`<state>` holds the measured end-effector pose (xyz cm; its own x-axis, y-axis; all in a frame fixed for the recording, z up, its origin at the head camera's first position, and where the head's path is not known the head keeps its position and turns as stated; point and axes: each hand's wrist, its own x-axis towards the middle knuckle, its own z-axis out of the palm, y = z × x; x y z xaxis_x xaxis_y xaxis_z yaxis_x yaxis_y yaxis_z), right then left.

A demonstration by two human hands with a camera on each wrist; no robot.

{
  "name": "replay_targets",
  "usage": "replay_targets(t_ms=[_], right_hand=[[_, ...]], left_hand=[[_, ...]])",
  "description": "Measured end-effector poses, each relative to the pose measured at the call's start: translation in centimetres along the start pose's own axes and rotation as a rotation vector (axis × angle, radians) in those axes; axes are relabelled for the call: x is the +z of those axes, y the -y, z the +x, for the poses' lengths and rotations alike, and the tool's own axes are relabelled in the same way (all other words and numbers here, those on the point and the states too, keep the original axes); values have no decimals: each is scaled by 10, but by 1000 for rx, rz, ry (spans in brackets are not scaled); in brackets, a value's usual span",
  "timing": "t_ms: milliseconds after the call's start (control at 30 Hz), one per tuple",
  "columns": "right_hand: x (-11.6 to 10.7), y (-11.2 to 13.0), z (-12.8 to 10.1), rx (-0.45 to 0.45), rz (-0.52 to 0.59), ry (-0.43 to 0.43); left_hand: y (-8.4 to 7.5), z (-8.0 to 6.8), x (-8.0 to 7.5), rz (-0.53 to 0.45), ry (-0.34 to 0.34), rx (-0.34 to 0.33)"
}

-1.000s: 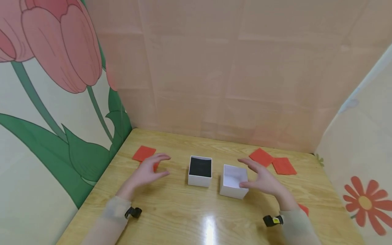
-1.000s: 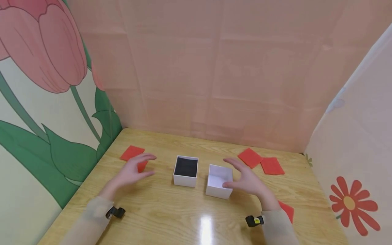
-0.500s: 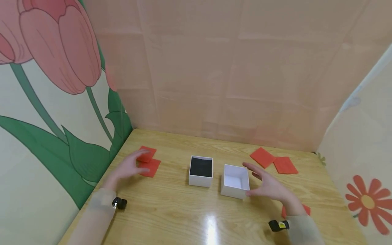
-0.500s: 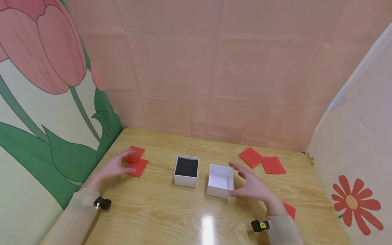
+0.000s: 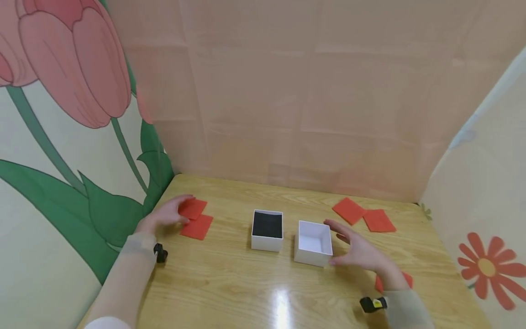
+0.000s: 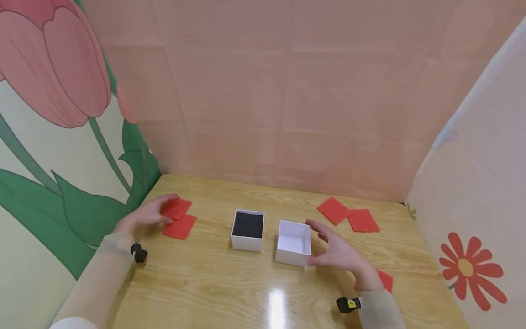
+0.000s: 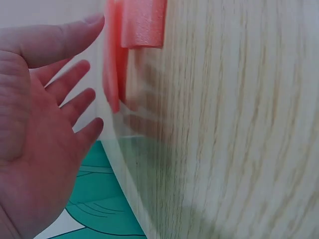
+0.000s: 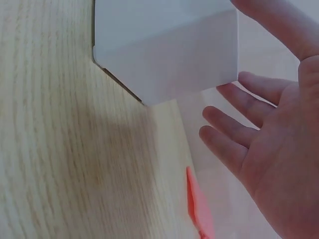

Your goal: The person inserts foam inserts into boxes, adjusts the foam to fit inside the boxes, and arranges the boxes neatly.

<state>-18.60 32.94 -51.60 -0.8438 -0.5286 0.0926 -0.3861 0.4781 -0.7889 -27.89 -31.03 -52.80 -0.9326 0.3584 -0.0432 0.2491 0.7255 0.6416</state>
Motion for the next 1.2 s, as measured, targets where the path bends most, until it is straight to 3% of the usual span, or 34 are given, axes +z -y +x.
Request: replay_targets(t_ms=[500,867,1200], right_hand=[[4,0,0,46,-32,-17],[2,2,0,64,-70,-13],[5,1,-1,101,-61,-12]], left_hand=[[0,10,3,-64,85,-108],[1,11,2,21,66,-75],[-2,7,-1,56,104,-62]])
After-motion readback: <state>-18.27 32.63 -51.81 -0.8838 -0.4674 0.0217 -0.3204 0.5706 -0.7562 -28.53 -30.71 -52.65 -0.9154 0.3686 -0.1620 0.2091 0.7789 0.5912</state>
